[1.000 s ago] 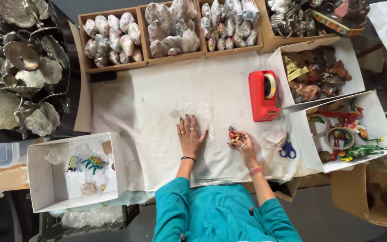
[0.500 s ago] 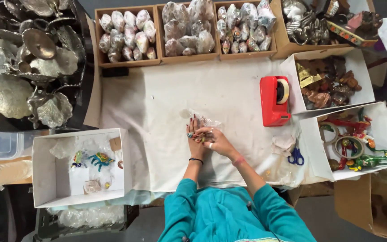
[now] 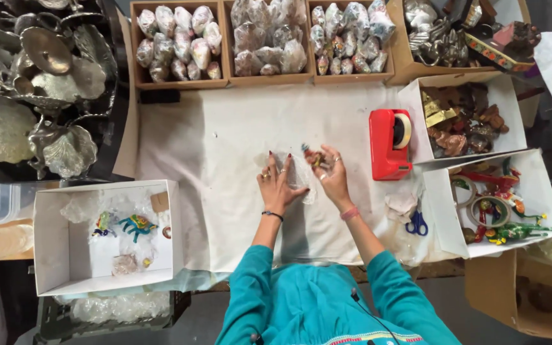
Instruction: The person wraps small decorative figurines in bubble wrap and places them into a box. They also wipe a figurine with a cloth before wrapping it.
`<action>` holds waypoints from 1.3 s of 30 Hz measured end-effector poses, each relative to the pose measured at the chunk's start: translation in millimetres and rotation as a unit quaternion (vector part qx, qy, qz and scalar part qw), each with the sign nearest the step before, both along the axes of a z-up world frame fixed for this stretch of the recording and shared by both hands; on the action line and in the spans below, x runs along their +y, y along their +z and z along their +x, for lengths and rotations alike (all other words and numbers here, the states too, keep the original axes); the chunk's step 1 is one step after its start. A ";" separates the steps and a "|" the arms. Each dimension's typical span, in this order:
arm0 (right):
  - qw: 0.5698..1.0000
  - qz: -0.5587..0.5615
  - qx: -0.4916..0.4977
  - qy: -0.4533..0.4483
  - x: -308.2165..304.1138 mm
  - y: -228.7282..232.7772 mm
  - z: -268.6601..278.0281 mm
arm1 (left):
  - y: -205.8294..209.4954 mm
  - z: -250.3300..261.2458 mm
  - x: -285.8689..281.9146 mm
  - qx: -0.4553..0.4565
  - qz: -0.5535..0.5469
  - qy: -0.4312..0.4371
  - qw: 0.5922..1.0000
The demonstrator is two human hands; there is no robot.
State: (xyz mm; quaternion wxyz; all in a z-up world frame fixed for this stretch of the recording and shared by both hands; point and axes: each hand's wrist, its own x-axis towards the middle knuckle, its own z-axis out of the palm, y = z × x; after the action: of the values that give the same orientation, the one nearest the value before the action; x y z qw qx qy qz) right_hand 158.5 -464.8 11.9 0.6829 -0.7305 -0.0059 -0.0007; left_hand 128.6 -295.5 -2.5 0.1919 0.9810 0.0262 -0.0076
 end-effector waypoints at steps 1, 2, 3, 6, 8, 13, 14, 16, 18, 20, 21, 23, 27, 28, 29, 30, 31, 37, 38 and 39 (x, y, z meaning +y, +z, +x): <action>1.000 0.000 0.000 0.003 3.8 -7.2 -4.5 | 0.9 6.2 3.3 0.000 0.000 0.003 1.000; 0.998 0.040 0.030 0.029 6.1 -14.1 -10.0 | 1.8 12.0 5.2 0.036 0.010 -0.002 0.999; 0.994 0.080 0.060 0.054 7.8 -21.1 -15.3 | 2.6 17.9 6.7 0.072 0.019 -0.006 0.997; 0.983 0.130 0.106 0.074 12.3 -27.5 -22.8 | -7.1 24.9 9.1 0.078 0.023 -0.013 0.997; 0.986 0.141 0.085 0.032 2.2 -64.6 -19.7 | -10.3 20.7 7.6 0.060 0.015 -0.008 0.998; 0.963 0.211 0.060 -0.155 -22.1 -80.7 -4.7 | -38.1 -10.6 5.7 -0.052 -0.032 0.016 0.998; 0.944 0.257 0.091 -0.183 -24.8 -70.7 -3.2 | -45.7 -16.0 3.5 -0.089 -0.044 0.015 0.995; 0.922 0.301 0.122 -0.211 -28.9 -57.4 -2.3 | -48.2 -22.4 -0.6 -0.126 -0.057 0.014 0.990; 0.932 0.257 0.160 -0.199 -29.9 -51.4 -2.4 | -38.0 -24.1 -2.7 -0.150 -0.043 0.006 0.988; 0.956 0.164 0.131 -0.205 -31.1 -63.0 -3.8 | -33.7 -24.7 -5.8 -0.140 -0.035 -0.011 0.989; 0.970 0.070 0.101 -0.208 -31.6 -68.8 -4.7 | -31.4 -25.3 -7.2 -0.130 -0.026 -0.029 0.991; 0.974 -0.031 0.051 -0.217 -34.1 -73.5 -12.2 | -33.6 -29.0 -8.6 -0.115 -0.037 -0.053 0.991; 0.886 -0.387 -0.119 -0.228 -15.2 -19.7 -13.4 | -35.1 -26.7 -8.3 -0.116 -0.067 -0.100 0.986; 0.885 -0.387 -0.119 -0.228 -9.5 -13.4 -14.7 | -34.0 -27.5 -7.7 -0.116 -0.068 -0.100 0.986; 0.866 -0.437 -0.163 -0.178 -4.1 -7.2 -15.9 | -33.0 -28.2 -7.1 -0.119 -0.067 -0.102 0.985; 0.841 -0.484 -0.207 -0.129 1.4 -0.9 -16.7 | -31.9 -28.1 -6.5 -0.123 -0.066 -0.105 0.985; 0.840 -0.484 -0.206 -0.130 0.9 -5.0 -14.5 | -33.2 -27.7 -7.4 -0.123 -0.067 -0.106 0.984; 0.858 -0.477 -0.179 0.066 -4.9 -13.4 8.8 | -37.9 -28.4 -6.8 -0.099 -0.080 -0.097 0.987; 0.856 -0.490 -0.149 0.075 -7.3 -13.1 15.4 | -38.2 -28.4 -6.8 -0.103 -0.080 -0.098 0.987; 0.852 -0.502 -0.120 0.083 -9.5 -12.9 22.0 | -38.5 -28.4 -6.8 -0.107 -0.080 -0.099 0.986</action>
State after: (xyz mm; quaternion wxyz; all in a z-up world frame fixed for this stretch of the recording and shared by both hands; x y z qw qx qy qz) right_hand 180.5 -474.3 -1.0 0.2148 -0.9649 -0.1481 -0.0285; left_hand 100.2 -302.3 -41.0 0.2695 0.9555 -0.0922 0.0767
